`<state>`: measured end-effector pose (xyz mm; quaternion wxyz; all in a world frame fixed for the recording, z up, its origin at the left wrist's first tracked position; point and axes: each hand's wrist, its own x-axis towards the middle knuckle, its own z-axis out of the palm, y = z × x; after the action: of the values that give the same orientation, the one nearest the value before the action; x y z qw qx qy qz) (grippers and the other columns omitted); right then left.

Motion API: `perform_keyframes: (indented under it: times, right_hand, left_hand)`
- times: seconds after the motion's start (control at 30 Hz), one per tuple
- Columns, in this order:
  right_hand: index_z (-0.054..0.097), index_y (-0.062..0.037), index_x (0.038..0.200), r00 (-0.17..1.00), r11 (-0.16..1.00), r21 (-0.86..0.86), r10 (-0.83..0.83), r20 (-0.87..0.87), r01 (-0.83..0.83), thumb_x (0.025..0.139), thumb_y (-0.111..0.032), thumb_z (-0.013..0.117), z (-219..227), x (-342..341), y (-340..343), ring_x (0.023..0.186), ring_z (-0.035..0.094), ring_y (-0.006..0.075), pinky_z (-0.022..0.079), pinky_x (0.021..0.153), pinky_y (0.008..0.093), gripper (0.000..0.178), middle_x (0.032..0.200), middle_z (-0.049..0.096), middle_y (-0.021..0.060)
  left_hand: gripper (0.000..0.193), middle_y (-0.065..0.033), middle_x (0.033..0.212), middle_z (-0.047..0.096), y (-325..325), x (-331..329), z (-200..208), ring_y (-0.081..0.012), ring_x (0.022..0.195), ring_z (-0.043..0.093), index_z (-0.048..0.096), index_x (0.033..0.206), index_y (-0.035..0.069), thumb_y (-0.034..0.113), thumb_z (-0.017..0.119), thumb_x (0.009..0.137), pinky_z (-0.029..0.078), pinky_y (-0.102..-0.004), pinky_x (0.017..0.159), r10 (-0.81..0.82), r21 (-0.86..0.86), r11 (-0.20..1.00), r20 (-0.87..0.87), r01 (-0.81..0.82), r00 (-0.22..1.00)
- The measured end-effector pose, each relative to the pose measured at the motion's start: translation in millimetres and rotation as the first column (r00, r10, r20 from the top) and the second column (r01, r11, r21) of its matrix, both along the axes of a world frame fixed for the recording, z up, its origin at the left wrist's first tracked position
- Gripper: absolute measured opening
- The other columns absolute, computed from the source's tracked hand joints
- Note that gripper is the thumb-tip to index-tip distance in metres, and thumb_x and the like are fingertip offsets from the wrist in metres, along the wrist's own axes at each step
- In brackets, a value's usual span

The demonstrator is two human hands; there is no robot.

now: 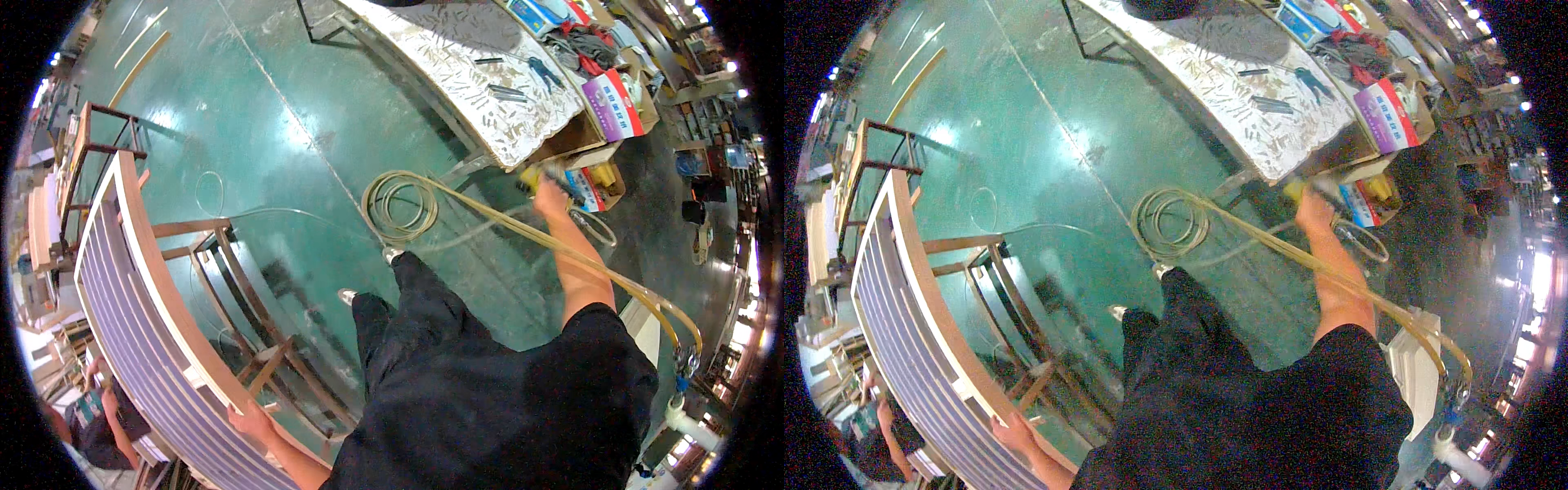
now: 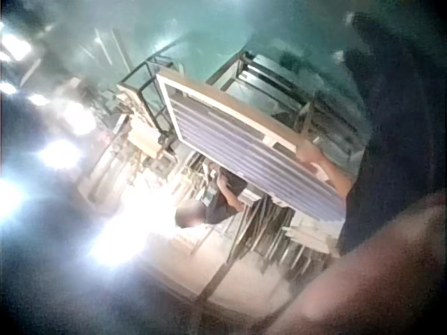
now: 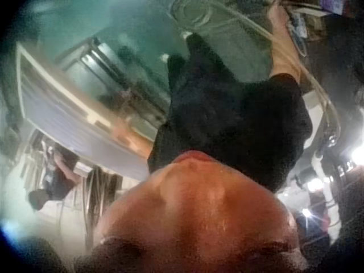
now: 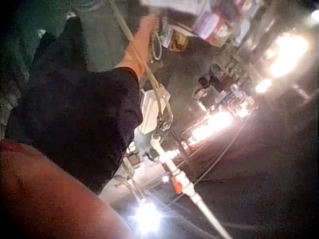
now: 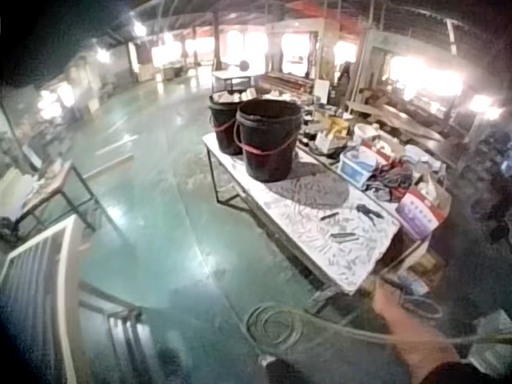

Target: The person assembles a large wooden frame structure using a pneumatic nail gun. They position long wooden planks onto a pre-existing frame and secure them with nails. The person also retrieves small wooden blocks from a bucket and attaches them to the frame as supports.

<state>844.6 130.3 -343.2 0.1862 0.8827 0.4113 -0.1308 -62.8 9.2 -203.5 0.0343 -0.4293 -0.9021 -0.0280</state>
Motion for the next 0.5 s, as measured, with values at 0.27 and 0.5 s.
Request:
perform_keyframes:
  times: [0.27, 0.5]
  right_hand:
    - [0.044, -0.0092, 0.147, 0.990, 0.912, 0.410, 0.048, -0.136, 0.012, 0.092, -0.032, 0.067, -27, -16, 131, 0.119, 0.057, 0.0421, 0.047, 0.097, 0.0529, 0.064, 0.131, 0.060, 0.0230]
    - [0.046, -0.0083, 0.146, 0.993, 0.886, 0.450, 0.111, 0.025, -0.111, 0.086, -0.033, 0.074, -117, 23, 136, 0.110, 0.060, 0.0441, 0.050, 0.090, 0.0510, 0.071, 0.117, 0.063, 0.0269]
  left_hand:
    - [0.036, -0.0156, 0.116, 0.062, -40, 152, -35, -0.0352, 0.114, 0.057, 0.064, 0.111, 0.004, 0.015, 0.076, 0.080, 0.044, -0.0430, 0.101, -0.232, -0.008, 0.963, 0.494, 0.271, 0.838]
    - [0.030, -0.0147, 0.107, 0.067, -192, 195, -82, -0.0307, 0.100, 0.066, 0.066, 0.110, 0.005, 0.027, 0.069, 0.089, 0.053, -0.0408, 0.087, 0.074, -0.201, 0.975, 0.700, 0.096, 0.711]
